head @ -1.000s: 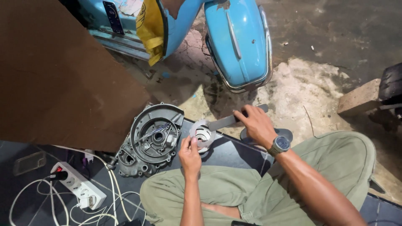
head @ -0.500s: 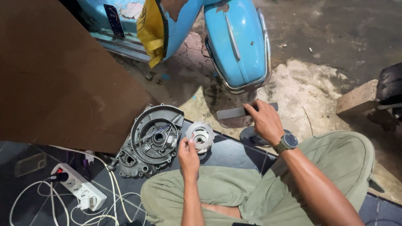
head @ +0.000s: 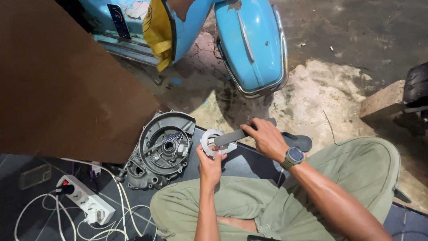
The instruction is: The person sits on the floor and uses a sanding block to smooth the edges of a white plastic ring. They hold the ring in one hand and rub the sanding block against it repeatedly. A disassembled scooter part and a blue scooter are visible nearby.
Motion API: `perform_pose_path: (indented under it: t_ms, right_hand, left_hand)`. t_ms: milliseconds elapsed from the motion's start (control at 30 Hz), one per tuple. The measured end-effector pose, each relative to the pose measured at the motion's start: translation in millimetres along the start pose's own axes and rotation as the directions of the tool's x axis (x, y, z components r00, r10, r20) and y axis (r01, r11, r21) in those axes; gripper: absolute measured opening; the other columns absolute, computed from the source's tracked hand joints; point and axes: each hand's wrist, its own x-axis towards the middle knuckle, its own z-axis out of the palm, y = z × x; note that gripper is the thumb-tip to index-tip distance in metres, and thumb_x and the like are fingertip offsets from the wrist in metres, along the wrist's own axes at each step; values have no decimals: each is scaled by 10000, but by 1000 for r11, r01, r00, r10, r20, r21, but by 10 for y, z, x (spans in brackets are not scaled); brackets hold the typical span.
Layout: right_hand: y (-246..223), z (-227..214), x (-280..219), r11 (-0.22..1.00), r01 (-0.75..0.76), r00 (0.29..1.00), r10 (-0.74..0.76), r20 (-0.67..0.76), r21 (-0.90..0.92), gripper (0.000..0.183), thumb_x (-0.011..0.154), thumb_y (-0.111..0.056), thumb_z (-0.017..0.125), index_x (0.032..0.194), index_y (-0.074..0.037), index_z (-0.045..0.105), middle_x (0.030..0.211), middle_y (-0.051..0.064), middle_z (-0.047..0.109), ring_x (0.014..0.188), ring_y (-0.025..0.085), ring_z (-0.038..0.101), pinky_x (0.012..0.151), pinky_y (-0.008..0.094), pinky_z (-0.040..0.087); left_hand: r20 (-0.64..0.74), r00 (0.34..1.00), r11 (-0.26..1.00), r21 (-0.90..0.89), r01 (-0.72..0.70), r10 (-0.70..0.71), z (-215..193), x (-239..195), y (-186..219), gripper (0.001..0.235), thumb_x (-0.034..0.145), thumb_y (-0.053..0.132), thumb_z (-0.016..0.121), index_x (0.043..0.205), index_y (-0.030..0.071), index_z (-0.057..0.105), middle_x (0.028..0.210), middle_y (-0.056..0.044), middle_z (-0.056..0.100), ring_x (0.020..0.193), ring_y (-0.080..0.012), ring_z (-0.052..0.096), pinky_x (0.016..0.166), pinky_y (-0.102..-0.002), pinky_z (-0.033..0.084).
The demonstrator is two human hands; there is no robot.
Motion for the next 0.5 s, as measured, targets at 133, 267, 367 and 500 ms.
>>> perform_pose_path:
  t_ms: [133, 267, 367, 500]
  right_hand:
    - [121, -2, -2, 996, 17, 1000, -15, 27, -88, 360, 1007, -104, 412, 1306, -212, 582, 1097, 85, 564, 1053, 329, 638, 958, 453, 510]
    - [114, -73, 12, 990, 9, 1000, -5, 31, -140, 359, 1025, -98, 367, 1307, -205, 561, 1099, 90, 556, 1087, 332, 635, 989, 453, 500]
    - [57, -57, 14, 991, 32, 999, -28, 29, -127, 365, 1025, -96, 359, 1302, -204, 570, 1098, 87, 555, 1091, 326, 634, 984, 450, 502]
    - [218, -13, 1, 985, -6, 1000, 7, 5, -173, 407, 1005, -78, 350, 1326, -225, 552, 1122, 64, 546, 1093, 294, 629, 1001, 433, 497]
  left_hand:
    - [43, 991, 990, -65, -126, 129, -29, 92, -236, 615, 941, 11, 627, 1469, 17, 313, 1094, -200, 636, 855, -328, 770, 820, -429, 655]
    - [57, 984, 980, -113, -161, 169, -17, 82, -250, 636, 949, -15, 610, 1522, 1, 335, 1102, -214, 619, 872, -254, 708, 863, -421, 644]
    - [32, 985, 981, -100, -165, 169, 34, 30, -96, 655, 948, -10, 623, 1539, 5, 341, 1133, -232, 621, 853, -243, 715, 855, -425, 649]
    - [-23, 987, 974, -159, -162, 161, -35, 64, -192, 632, 935, -18, 636, 1515, 17, 388, 1111, -259, 640, 870, -311, 758, 830, -424, 674]
